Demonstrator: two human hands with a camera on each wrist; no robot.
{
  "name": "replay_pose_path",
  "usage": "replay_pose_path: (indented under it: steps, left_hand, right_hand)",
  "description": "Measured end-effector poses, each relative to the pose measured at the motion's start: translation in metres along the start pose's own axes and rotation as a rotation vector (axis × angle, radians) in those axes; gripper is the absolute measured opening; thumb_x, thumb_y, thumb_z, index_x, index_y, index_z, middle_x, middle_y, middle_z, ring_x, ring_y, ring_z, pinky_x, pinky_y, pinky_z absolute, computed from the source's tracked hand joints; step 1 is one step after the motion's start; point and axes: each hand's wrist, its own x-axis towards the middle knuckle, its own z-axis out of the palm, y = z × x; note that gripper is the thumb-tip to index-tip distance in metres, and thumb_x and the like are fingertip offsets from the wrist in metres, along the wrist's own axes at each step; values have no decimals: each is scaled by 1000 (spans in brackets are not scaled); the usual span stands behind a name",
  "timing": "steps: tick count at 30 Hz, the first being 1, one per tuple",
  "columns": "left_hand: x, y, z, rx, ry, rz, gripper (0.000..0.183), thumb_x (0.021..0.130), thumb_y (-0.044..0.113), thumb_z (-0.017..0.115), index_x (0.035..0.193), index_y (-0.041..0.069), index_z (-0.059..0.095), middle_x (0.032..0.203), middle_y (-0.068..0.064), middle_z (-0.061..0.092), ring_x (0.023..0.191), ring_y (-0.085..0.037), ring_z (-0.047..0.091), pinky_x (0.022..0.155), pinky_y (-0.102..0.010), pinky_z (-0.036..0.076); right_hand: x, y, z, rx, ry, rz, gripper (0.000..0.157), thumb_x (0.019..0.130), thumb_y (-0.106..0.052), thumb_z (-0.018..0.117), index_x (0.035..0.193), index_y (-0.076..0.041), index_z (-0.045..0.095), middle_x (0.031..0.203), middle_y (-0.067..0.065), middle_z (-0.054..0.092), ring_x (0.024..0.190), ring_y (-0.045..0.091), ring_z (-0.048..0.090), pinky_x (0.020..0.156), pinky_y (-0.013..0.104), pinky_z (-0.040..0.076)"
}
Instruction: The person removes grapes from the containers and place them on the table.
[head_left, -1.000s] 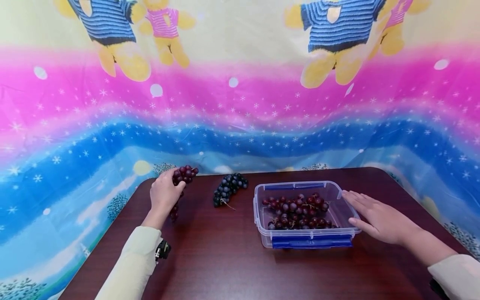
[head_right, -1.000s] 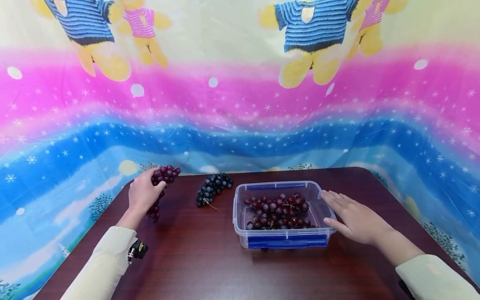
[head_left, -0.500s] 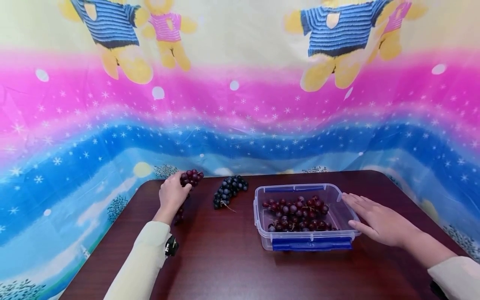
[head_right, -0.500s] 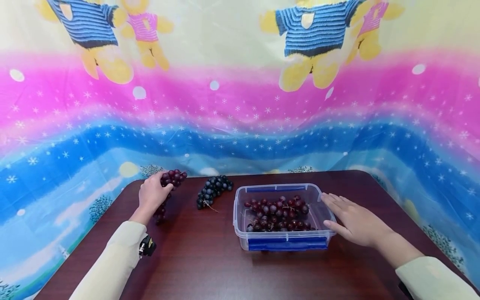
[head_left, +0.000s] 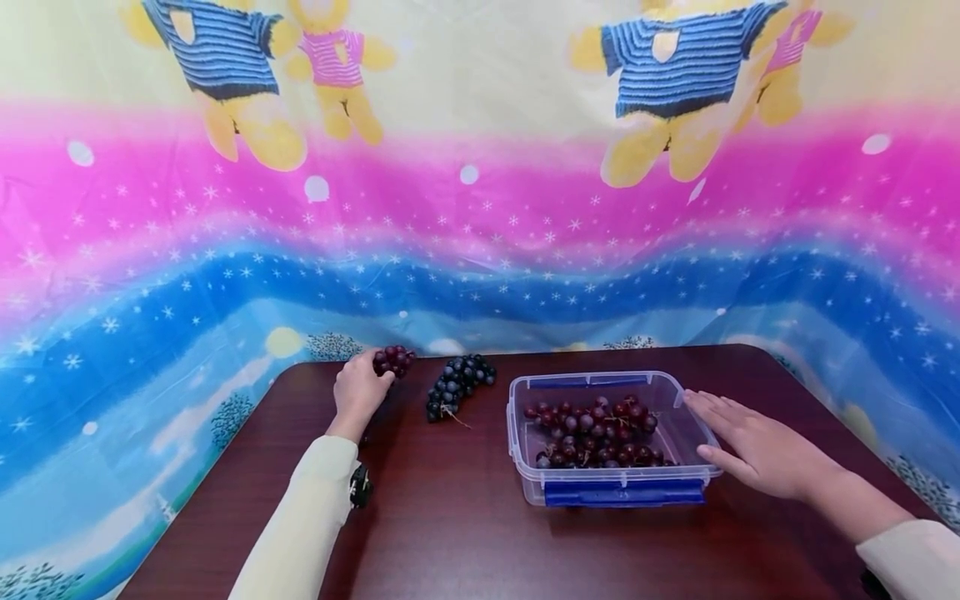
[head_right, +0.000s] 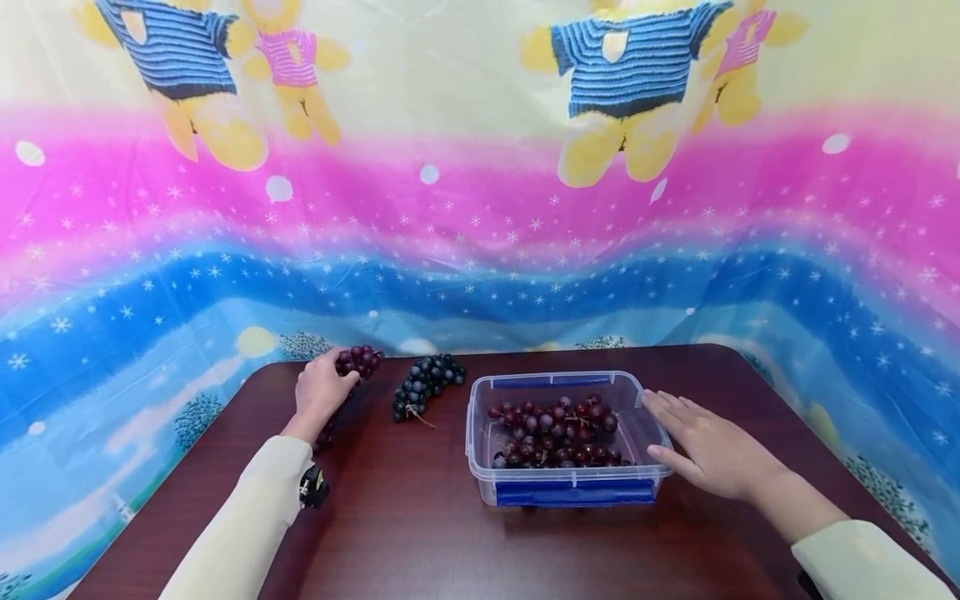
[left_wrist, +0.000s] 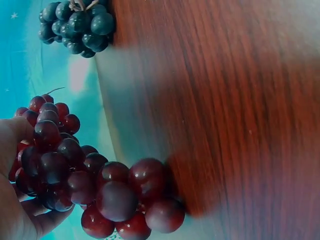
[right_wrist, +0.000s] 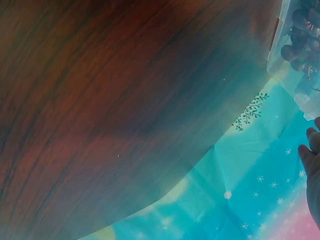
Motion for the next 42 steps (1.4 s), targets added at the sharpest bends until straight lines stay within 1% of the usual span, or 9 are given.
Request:
replay_pose_path:
  steps: [3, 8, 13, 18, 26, 28, 32, 34, 42]
  left_hand:
    - [2, -1, 6, 1, -9, 3, 44, 87, 20, 70, 129, 7, 61, 121, -23, 62, 102, -45, 59, 80, -59, 49]
    - [4, -4, 14, -2, -18, 20, 42, 86, 17, 70, 127, 9, 62, 119, -22, 63, 102, -44, 60, 79, -59, 49]
    - [4, -6, 18, -1, -28, 38, 41, 87, 15, 70, 126, 7, 62, 122, -21, 62, 106, -42, 59, 83, -58, 49]
    - [5, -3, 20, 6, -42, 58, 41, 87, 14, 70, 126, 5, 62, 123, -21, 62, 107, -42, 59, 85, -58, 48]
    - [6, -1, 22, 33, -60, 63, 42, 87, 13, 70, 127, 5, 61, 122, -21, 62, 107, -42, 59, 85, -57, 48]
    - [6, -1, 23, 35, -63, 63, 42, 87, 13, 70, 127, 5, 61, 122, -22, 61, 107, -42, 58, 86, -57, 48]
    - [7, -2, 25, 39, -73, 64, 42, 87, 13, 70, 128, 5, 61, 123, -22, 61, 108, -42, 58, 87, -57, 48]
    - [8, -3, 26, 46, -82, 62, 43, 88, 14, 71, 128, 5, 61, 124, -22, 61, 108, -42, 58, 87, -58, 48]
    - [10, -4, 29, 78, -99, 64, 44, 87, 13, 70, 129, 4, 60, 123, -23, 61, 106, -43, 59, 85, -58, 48]
  right_hand:
    - [0, 0, 1, 1, 7, -3, 69, 93, -33, 64, 150, -5, 36, 144, 21, 44, 141, 2, 11, 109, 12, -2]
    - [0, -1, 2, 4, 18, -18, 69, 93, -33, 64, 150, -5, 36, 144, 21, 44, 140, -2, 7, 110, 12, -1]
    - [-1, -2, 2, 8, 22, -17, 69, 93, -32, 65, 149, -4, 37, 143, 22, 45, 139, -4, 4, 110, 12, -1]
    - [0, -2, 1, 12, 23, 3, 69, 92, -32, 65, 149, -4, 37, 143, 22, 45, 138, -6, 1, 109, 12, -1]
    - [1, -1, 2, 19, 23, 9, 69, 92, -32, 66, 149, -4, 37, 143, 22, 45, 138, -6, 1, 109, 11, -1]
    - [1, -1, 2, 19, 21, 12, 69, 92, -32, 66, 149, -4, 37, 143, 22, 45, 139, -5, 3, 109, 11, -1]
    - [1, 0, 1, 14, 10, 9, 69, 93, -32, 64, 150, -5, 35, 144, 21, 43, 142, 5, 13, 109, 12, -2]
    - [1, 0, 1, 13, 10, 6, 70, 93, -32, 64, 150, -5, 35, 145, 21, 43, 142, 7, 16, 109, 11, -2]
    - [0, 1, 3, 3, 21, -2, 70, 93, -32, 65, 150, -5, 36, 145, 20, 43, 139, -4, 4, 110, 12, -1]
